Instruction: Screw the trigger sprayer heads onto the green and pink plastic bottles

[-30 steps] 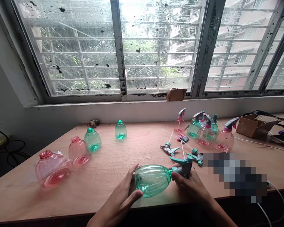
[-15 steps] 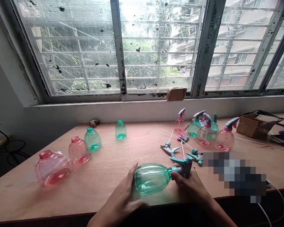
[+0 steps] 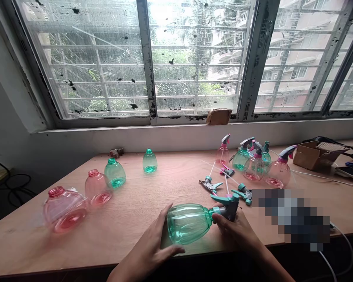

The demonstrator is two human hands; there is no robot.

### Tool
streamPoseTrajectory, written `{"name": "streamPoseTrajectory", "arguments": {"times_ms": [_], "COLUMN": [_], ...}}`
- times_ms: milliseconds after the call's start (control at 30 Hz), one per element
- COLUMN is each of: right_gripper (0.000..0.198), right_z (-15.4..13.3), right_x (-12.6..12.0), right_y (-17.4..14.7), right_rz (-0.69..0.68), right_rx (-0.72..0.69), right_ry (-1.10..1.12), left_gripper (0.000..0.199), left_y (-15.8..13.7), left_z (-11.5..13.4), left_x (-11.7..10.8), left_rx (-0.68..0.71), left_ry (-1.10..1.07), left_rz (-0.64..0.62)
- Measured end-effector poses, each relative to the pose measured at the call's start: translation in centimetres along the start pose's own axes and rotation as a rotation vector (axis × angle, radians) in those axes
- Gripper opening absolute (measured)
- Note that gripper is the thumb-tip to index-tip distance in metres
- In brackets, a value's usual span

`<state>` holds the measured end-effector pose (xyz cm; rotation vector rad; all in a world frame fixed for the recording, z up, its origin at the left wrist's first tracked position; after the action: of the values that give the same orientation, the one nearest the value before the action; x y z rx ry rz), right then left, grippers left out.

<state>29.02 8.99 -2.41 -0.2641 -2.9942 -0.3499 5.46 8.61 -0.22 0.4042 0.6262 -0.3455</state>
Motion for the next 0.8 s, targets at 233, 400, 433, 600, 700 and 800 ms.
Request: {"name": "streamPoseTrajectory", "arguments": {"times_ms": [233, 400, 433, 600, 700, 800], "right_gripper": [0.042, 0.039, 0.038, 0.041, 0.042, 0.042], "right_z": [0.4, 0.09, 0.05, 0.47, 0.61, 0.47], "right_x": [-0.02, 0.08, 0.13, -0.04, -0.11, -0.17], "right_y": [-0.11, -0.04, -0.02, 0.1, 0.13, 0.09], "right_rz": [-0.002, -0.011, -0.015, 0.004, 0.01, 0.015], "right_rx": [0.021, 0.003, 0.001, 0.017, 0.016, 0.018], "right_ry": [0.02, 0.014, 0.011, -0.008, -0.016, -0.009], "left_gripper": [0.072, 0.071, 0.075, 0.096, 0.096, 0.077], "left_y": [-0.15, -0.07, -0.05, -0.03, -0.18, -0.35], "left_z": [0.18, -0.13, -0.17, -0.24, 0.02, 0.17], "left_x": [-0.21, -0.43, -0.38, -0.11, -0.01, -0.24], "left_rx": [-0.028, -0.061, -0.053, -0.009, 0.012, 0.006], "left_ry": [-0.026, -0.063, -0.067, -0.021, -0.021, -0.052], "left_rz": [-0.034, -0.01, -0.004, 0.003, -0.022, -0.026]}}
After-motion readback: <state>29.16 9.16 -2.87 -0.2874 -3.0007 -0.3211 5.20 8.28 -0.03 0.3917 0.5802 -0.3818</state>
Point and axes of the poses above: each hand's wrist, its own y-axis towards the middle knuckle, its own x-axis out of the palm, z = x × y, the point moved 10 cm from there along y, towards the middle knuckle, and after that the axes turned 10 degrees about z, right-handed, at the moved point
